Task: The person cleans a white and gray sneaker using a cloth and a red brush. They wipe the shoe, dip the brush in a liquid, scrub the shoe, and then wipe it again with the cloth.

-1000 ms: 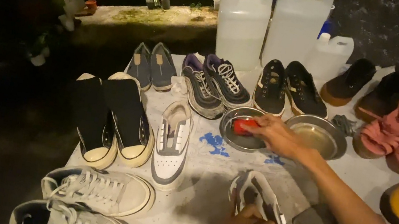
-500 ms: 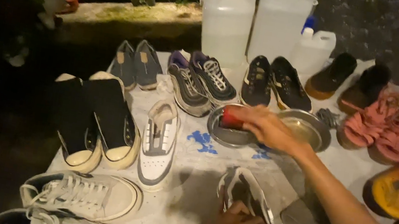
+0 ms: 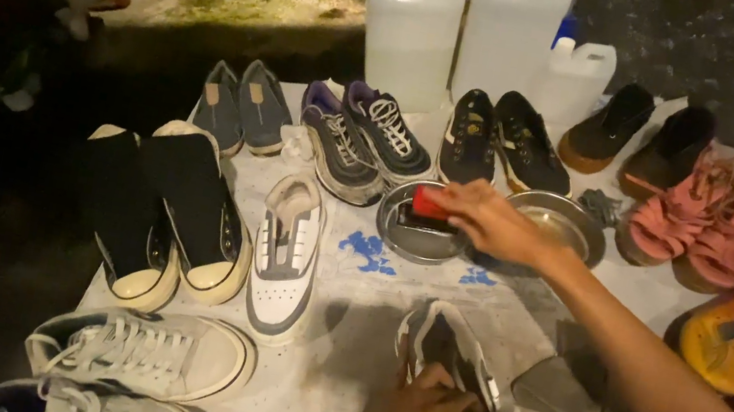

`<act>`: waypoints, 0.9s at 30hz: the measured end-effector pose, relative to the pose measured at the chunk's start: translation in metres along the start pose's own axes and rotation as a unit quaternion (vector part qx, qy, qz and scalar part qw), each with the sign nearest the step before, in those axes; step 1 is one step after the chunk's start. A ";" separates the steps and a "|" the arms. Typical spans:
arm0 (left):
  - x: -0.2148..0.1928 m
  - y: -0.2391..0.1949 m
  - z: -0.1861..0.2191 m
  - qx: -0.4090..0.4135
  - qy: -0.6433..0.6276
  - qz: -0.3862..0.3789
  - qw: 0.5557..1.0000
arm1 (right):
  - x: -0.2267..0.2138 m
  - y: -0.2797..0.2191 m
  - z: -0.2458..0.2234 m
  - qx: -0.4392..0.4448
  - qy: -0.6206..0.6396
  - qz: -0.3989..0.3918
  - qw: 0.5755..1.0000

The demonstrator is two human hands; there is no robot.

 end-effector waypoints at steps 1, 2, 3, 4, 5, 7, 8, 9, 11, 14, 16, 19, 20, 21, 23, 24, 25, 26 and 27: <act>0.008 0.001 -0.007 0.039 0.017 0.020 0.999 | -0.016 0.004 -0.007 0.008 0.020 0.047 0.999; 0.015 0.005 -0.014 0.081 0.037 0.041 0.995 | -0.035 0.009 -0.011 0.016 0.036 0.096 0.995; 0.009 0.006 -0.008 0.082 0.039 0.045 0.995 | -0.054 0.015 -0.015 0.012 0.035 0.097 0.995; 0.005 0.004 -0.002 0.061 0.024 0.041 0.997 | -0.073 0.016 -0.021 0.012 0.024 0.162 0.986; 0.001 0.002 0.003 0.041 0.009 0.038 0.998 | -0.092 0.017 -0.027 0.013 0.012 0.227 0.974; 0.011 0.003 -0.012 0.058 0.012 0.033 0.998 | -0.095 0.008 -0.037 0.061 -0.011 0.308 0.949; 0.016 0.003 -0.020 0.075 0.016 0.030 0.997 | -0.099 0.001 -0.041 0.108 -0.034 0.387 0.915; 0.012 0.007 -0.019 0.077 0.019 0.031 0.996 | -0.116 0.014 -0.063 0.106 -0.036 0.390 0.914; 0.015 0.007 -0.015 0.044 0.026 0.019 0.999 | -0.108 0.030 -0.100 0.423 0.253 -0.179 0.851; 0.035 0.014 -0.039 0.021 0.051 0.002 0.998 | -0.017 -0.007 -0.038 0.075 0.032 0.076 0.994; 0.038 0.027 -0.044 -0.176 -0.142 0.073 0.971 | -0.021 -0.001 -0.024 0.077 0.001 0.173 0.982; 0.017 0.024 -0.030 -0.342 -0.252 0.065 0.903 | 0.013 -0.008 -0.007 0.046 -0.097 0.144 0.984; 0.009 0.020 -0.018 -0.330 -0.185 -0.014 0.926 | 0.039 -0.015 -0.003 0.017 -0.157 0.005 0.987; 0.005 0.018 -0.023 -0.327 -0.182 -0.012 0.927 | 0.034 -0.014 -0.006 0.018 -0.161 0.009 0.987; 0.010 0.017 -0.018 -0.115 0.032 -0.128 0.985 | 0.025 -0.020 -0.011 0.077 -0.053 0.056 0.994; 0.003 0.011 -0.010 -0.118 0.029 -0.130 0.984 | 0.022 -0.021 -0.015 0.078 -0.049 0.053 0.994; -0.005 0.006 0.000 -0.088 -0.004 -0.105 0.991 | 0.020 -0.022 -0.019 0.081 -0.042 0.034 0.995; -0.014 0.003 0.009 -0.058 -0.036 -0.081 0.994 | 0.017 -0.023 -0.021 0.086 -0.035 0.017 0.995; -0.029 0.002 0.034 -0.059 -0.037 -0.083 0.994 | 0.018 -0.024 -0.023 0.088 -0.033 0.016 0.995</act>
Point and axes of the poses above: each hand's wrist, its own y-axis towards the middle knuckle, its own x-axis out of the palm, z = x × y, the point moved 3 cm from there along y, towards the middle knuckle, and after that the axes turned 11 degrees about -y, right-handed, at the moved point
